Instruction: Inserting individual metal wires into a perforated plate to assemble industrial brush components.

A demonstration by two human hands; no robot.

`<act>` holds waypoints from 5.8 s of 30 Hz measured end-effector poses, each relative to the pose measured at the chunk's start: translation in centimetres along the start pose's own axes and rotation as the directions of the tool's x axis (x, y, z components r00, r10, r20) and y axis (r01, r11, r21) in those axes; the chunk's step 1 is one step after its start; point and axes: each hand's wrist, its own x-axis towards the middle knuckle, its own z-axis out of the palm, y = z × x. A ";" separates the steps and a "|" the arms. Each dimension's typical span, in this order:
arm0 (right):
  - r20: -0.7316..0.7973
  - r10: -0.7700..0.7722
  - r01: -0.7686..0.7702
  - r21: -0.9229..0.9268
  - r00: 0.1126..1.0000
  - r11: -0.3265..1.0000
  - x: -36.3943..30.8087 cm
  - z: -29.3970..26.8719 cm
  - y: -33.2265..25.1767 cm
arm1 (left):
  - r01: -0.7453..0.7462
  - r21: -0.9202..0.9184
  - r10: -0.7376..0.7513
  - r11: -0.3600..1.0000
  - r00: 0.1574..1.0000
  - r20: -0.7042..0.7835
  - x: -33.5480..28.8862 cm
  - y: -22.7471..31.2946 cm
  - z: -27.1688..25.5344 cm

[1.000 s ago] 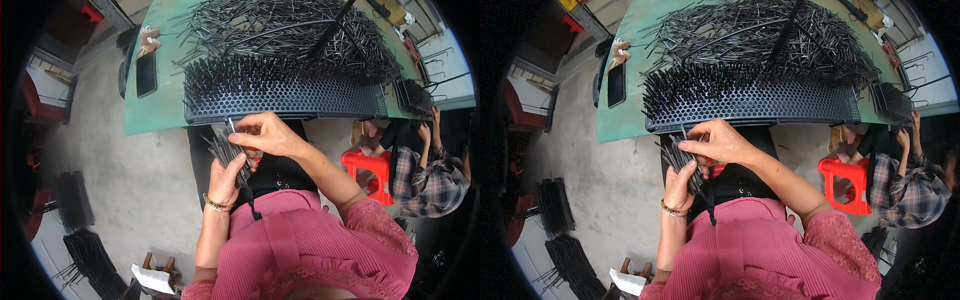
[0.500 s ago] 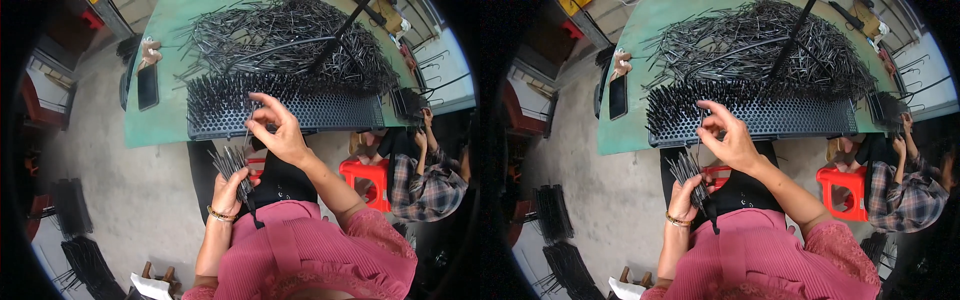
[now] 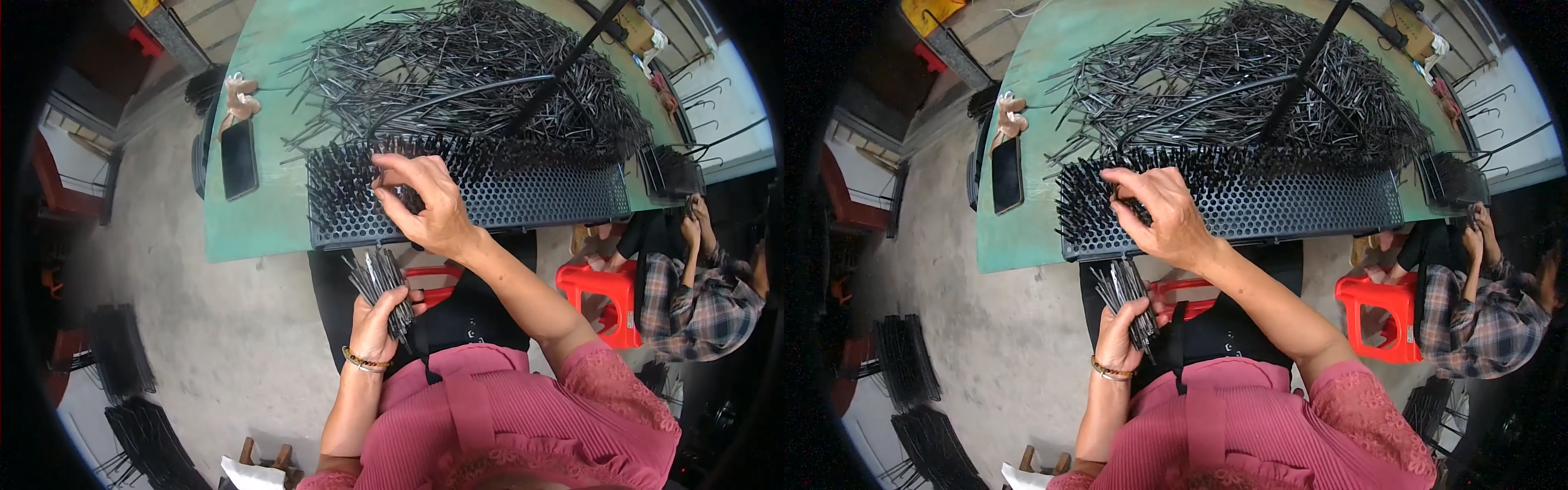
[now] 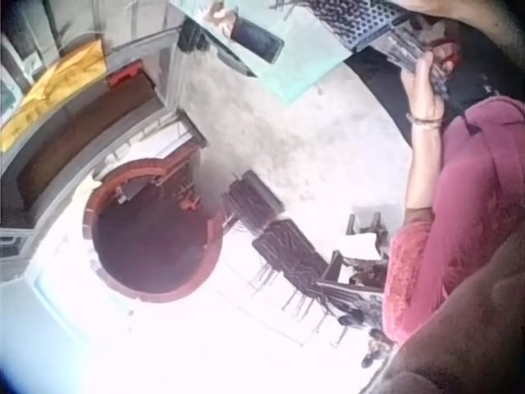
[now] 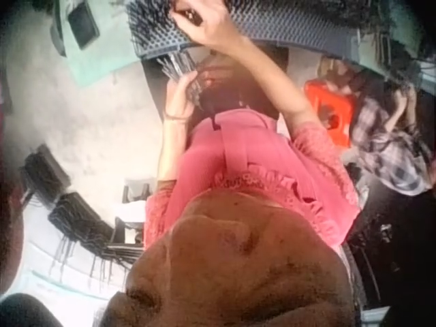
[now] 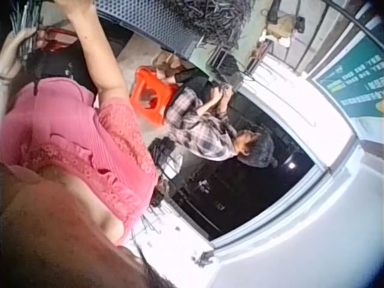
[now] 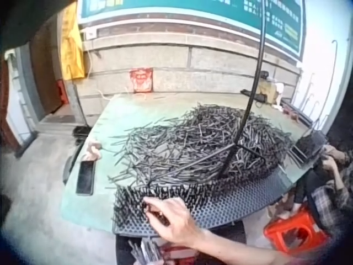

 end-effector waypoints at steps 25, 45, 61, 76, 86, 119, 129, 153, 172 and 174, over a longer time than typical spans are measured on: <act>0.645 0.581 -0.868 0.362 0.497 0.340 -5.6 -2.3 -3.5 | -0.157 0.135 0.154 0.978 0.987 0.038 -1.3 0.2 1.1; 0.107 0.257 -0.273 0.181 0.961 0.945 0.6 -2.3 -0.9 | -0.054 -0.002 0.054 0.999 0.997 0.048 -0.6 -1.1 0.7; 0.116 0.251 -0.270 0.186 0.961 0.945 0.3 -2.1 -0.8 | 0.004 0.052 -0.010 0.999 0.994 0.106 -0.5 -0.6 0.8; 0.058 -0.090 0.095 -0.085 0.994 0.992 -0.9 -0.6 0.0 | -0.013 0.107 0.000 0.994 0.993 0.117 -0.7 -1.0 0.6; 0.114 -0.151 0.164 -0.108 0.982 0.981 -1.5 -0.8 -0.3 | -0.021 0.106 0.009 0.994 0.993 0.117 -1.1 -0.8 0.9; 0.627 0.449 -0.733 0.309 0.636 0.607 -4.4 -4.1 -2.8 | -0.092 -0.003 0.091 0.996 0.983 0.159 -0.9 0.0 1.7; -0.073 0.387 -0.355 0.272 0.919 0.894 -0.9 -3.4 -0.9 | -0.086 0.060 0.076 0.995 0.986 0.148 0.9 0.1 3.1; 0.036 -0.142 0.147 -0.258 0.989 0.955 -1.0 -0.8 0.1 | 0.032 -0.061 -0.025 0.998 0.992 0.120 0.2 -0.5 0.8; 0.125 -0.097 0.127 -0.265 0.987 0.956 -0.8 -1.4 -0.9 | -0.013 0.075 0.003 0.997 0.990 0.138 0.3 -0.7 0.5; 0.048 -0.081 0.091 -0.269 0.996 0.959 -0.7 -1.8 -1.2 | -0.035 0.087 0.024 0.996 0.992 0.121 0.1 -0.6 0.7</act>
